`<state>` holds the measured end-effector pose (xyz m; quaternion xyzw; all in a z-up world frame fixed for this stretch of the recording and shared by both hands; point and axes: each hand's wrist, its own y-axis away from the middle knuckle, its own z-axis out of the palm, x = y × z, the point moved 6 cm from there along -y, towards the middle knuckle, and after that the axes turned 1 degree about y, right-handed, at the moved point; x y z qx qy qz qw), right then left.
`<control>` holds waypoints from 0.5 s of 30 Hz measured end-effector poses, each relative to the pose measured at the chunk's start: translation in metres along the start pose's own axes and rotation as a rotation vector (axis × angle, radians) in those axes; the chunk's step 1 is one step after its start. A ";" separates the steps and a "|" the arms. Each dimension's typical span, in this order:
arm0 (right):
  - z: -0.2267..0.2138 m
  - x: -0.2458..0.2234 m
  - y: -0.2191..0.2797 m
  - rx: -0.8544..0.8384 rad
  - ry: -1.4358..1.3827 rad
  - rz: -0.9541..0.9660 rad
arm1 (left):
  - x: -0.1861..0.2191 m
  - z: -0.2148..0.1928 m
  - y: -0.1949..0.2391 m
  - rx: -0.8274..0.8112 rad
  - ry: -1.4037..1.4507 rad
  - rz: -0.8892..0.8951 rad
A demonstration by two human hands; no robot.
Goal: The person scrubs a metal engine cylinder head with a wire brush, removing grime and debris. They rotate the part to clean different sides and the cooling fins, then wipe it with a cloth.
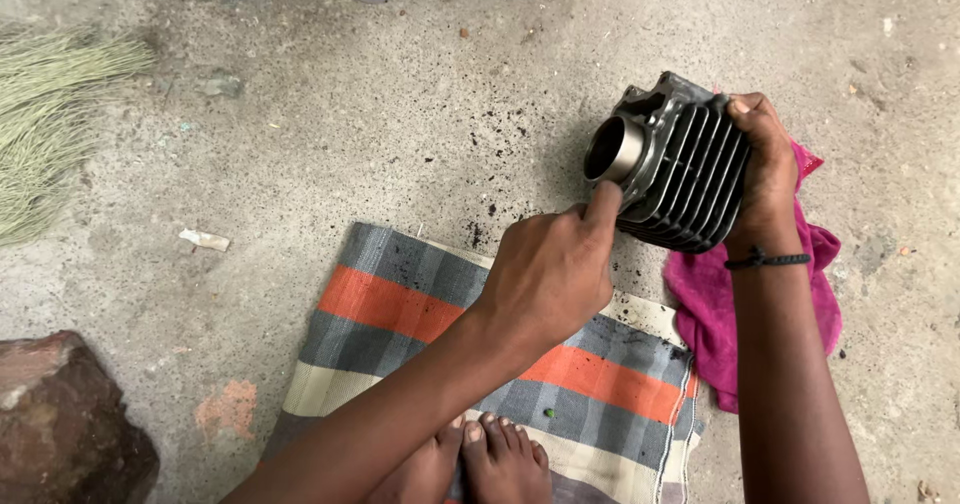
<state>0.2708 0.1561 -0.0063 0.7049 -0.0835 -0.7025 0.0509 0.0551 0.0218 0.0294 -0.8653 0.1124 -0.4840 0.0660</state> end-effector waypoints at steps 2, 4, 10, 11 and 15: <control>0.000 -0.003 0.000 0.018 0.000 0.011 | 0.000 0.002 0.003 -0.024 0.027 0.015; 0.001 -0.002 0.000 0.016 0.020 0.007 | 0.003 0.005 0.005 -0.014 0.033 0.045; 0.006 0.000 0.003 -0.015 0.009 0.006 | 0.002 0.025 0.000 -0.039 -0.065 0.059; 0.005 0.000 0.003 -0.010 0.018 0.010 | 0.001 0.030 -0.002 -0.064 -0.034 0.052; 0.004 -0.001 0.003 -0.030 0.021 0.001 | 0.000 0.024 0.001 0.142 -0.008 0.181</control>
